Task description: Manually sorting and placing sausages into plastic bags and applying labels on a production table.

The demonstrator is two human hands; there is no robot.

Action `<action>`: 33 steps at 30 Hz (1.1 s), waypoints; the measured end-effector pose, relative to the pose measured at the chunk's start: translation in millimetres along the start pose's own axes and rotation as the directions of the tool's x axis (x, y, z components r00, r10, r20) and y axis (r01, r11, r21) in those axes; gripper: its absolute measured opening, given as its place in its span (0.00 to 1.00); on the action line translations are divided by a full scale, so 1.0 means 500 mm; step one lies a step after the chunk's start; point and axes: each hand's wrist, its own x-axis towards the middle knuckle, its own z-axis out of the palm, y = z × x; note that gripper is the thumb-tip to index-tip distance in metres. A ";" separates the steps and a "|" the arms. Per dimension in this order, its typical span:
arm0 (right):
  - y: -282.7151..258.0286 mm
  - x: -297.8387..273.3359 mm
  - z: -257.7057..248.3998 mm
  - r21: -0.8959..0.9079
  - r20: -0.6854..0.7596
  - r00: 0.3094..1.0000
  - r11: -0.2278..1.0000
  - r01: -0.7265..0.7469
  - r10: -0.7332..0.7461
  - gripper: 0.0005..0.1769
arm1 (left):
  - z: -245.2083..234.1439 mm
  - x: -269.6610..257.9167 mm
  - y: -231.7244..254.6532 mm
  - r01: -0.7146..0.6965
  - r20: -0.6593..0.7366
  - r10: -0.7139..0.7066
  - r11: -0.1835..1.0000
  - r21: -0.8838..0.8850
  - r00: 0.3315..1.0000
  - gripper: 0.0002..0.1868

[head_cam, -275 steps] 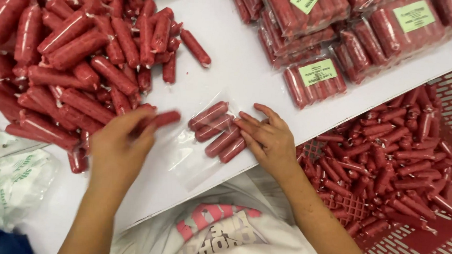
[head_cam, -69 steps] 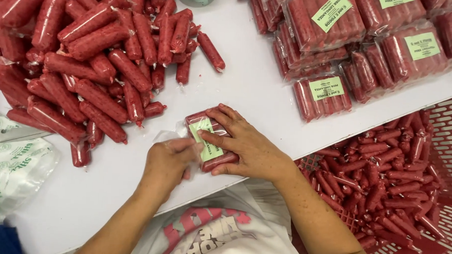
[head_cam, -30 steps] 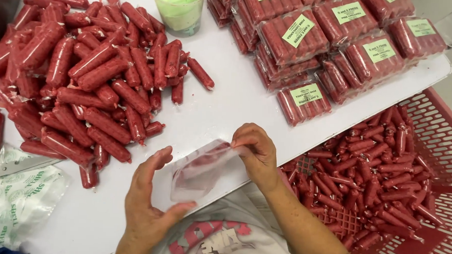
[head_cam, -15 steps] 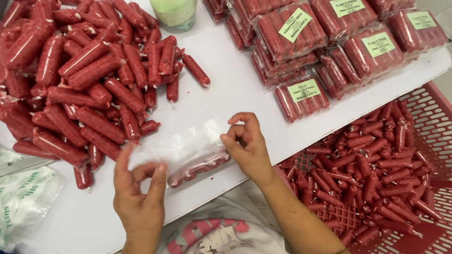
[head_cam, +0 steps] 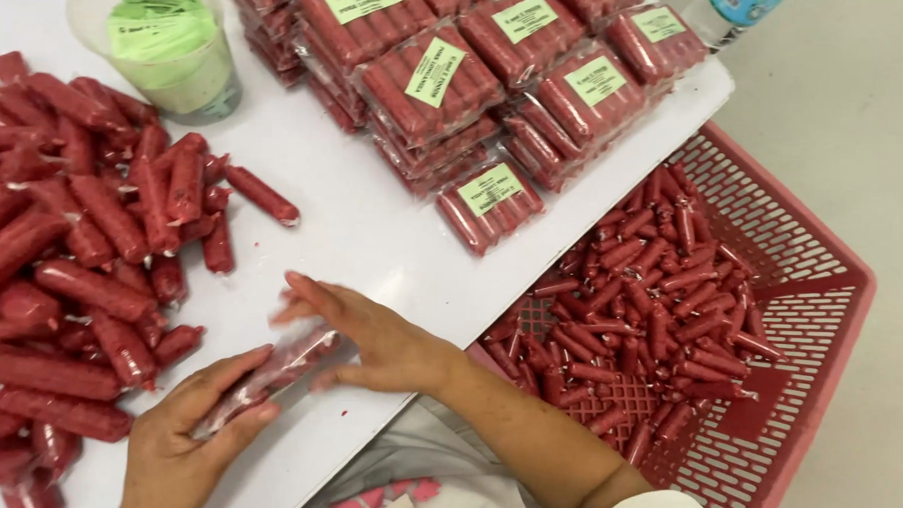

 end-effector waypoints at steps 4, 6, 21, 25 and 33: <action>-0.035 0.017 -0.011 0.255 -0.108 0.926 0.910 -0.327 0.363 0.60 | 0.027 0.009 -0.009 0.185 0.061 -0.188 0.982 0.042 0.980 0.42; -0.019 -0.008 -0.026 0.208 -0.265 0.887 0.921 -0.329 0.377 0.61 | 0.070 0.023 0.004 0.234 0.018 -0.234 0.972 -0.028 0.972 0.32; 0.079 -0.165 -0.256 -0.775 -0.421 0.906 0.501 -0.385 0.046 0.32 | 0.390 0.331 0.224 0.159 0.190 -0.193 0.971 0.181 0.963 0.33; 0.096 -0.151 -0.262 -0.784 -0.425 0.905 0.497 -0.372 0.007 0.31 | 0.393 0.341 0.215 0.187 0.174 -0.230 0.955 0.232 0.958 0.32; 0.109 -0.120 -0.288 -0.820 -0.279 0.958 0.536 -0.202 -0.066 0.32 | 0.293 0.119 0.232 -0.010 0.159 -0.029 0.972 0.236 0.987 0.24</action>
